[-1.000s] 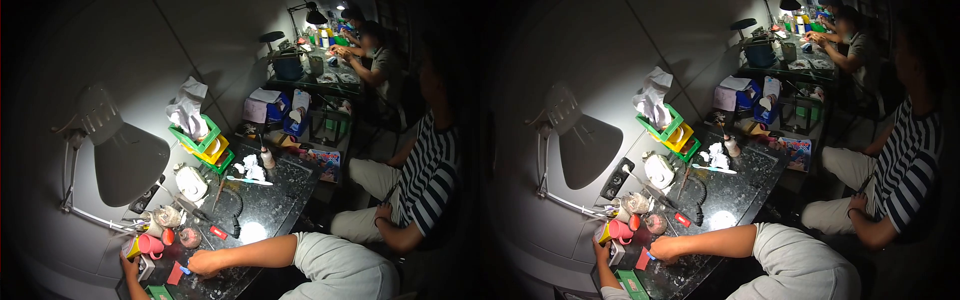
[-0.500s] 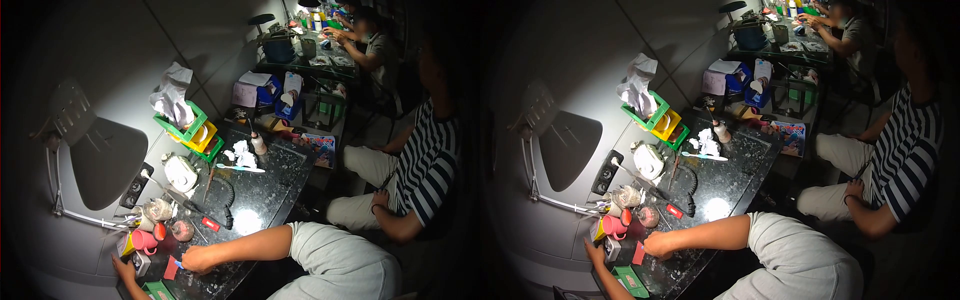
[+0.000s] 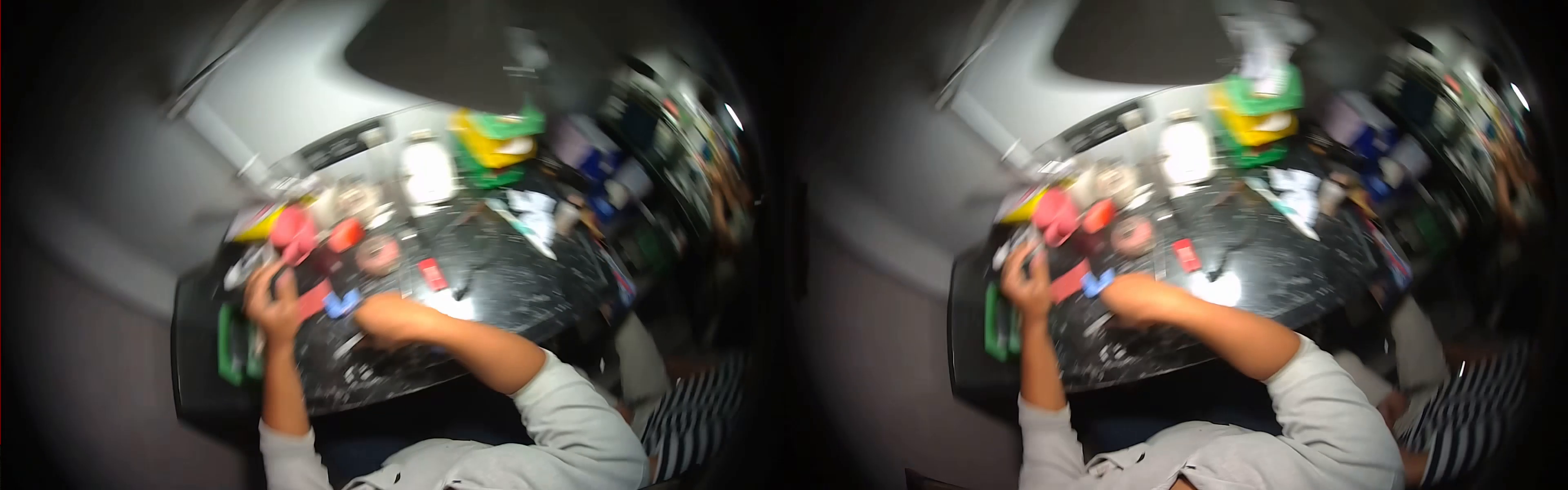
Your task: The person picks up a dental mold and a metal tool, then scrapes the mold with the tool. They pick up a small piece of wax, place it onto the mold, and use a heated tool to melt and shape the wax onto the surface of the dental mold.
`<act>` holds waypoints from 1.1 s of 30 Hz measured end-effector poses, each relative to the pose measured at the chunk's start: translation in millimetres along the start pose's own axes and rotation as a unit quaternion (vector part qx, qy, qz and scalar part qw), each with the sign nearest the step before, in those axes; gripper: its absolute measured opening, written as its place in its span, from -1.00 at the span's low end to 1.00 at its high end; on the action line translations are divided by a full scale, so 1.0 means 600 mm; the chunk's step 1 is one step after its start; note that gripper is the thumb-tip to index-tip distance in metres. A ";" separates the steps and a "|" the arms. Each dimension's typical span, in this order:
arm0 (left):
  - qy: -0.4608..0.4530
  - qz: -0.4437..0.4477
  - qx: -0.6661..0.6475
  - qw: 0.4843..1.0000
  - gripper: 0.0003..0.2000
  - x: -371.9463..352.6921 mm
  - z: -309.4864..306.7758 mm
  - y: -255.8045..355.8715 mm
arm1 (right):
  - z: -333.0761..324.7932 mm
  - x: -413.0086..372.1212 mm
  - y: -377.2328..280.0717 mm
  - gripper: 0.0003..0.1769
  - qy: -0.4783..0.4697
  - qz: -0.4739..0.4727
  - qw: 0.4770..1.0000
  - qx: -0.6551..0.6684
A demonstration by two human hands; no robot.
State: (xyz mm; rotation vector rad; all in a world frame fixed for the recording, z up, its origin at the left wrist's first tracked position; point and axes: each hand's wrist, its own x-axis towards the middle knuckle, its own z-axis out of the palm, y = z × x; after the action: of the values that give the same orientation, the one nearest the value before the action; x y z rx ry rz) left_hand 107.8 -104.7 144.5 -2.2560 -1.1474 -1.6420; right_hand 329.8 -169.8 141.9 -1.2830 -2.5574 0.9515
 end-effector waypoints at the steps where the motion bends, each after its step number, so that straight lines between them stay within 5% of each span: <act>1: 0.007 -0.021 -0.026 0.999 -0.86 0.007 0.013 -0.003 | 0.001 0.002 0.004 -0.58 0.003 0.001 0.999 -0.036; 4: 0.015 -0.082 -0.146 0.986 -0.90 0.004 0.033 -0.022 | 0.008 0.008 0.016 -0.61 0.053 -0.019 0.997 -0.061; 12: -0.041 -0.048 -0.142 0.988 -0.89 -0.029 0.008 -0.032 | -0.008 -0.001 0.005 -0.81 0.132 0.033 0.988 -0.076; 14: -0.222 -0.048 -0.093 0.969 -0.89 -0.033 -0.001 -0.043 | -0.008 0.002 -0.001 -0.82 0.144 0.038 0.987 -0.065; 19: -0.414 -0.076 -0.004 0.907 -0.22 -0.040 -0.012 -0.033 | -0.003 0.013 -0.001 -0.78 0.157 0.068 0.984 -0.041; 24: -0.498 -0.022 0.018 0.867 -0.27 -0.053 0.008 -0.026 | -0.019 0.003 -0.007 -0.81 0.186 0.097 0.978 -0.014; 27: -0.490 -0.081 0.027 0.868 -0.48 -0.050 0.005 -0.022 | -0.017 0.000 -0.002 -0.82 0.201 0.080 0.976 -0.021; 33: -0.435 -0.106 -0.052 0.893 -0.57 -0.048 0.014 -0.018 | -0.023 -0.003 0.001 -0.82 0.218 0.087 0.972 -0.011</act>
State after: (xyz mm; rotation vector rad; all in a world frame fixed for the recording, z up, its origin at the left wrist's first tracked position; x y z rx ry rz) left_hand 103.8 -107.2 112.8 -3.1461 -1.5131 -0.6796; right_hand 336.4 -164.1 152.8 -1.5420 -2.1522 0.5814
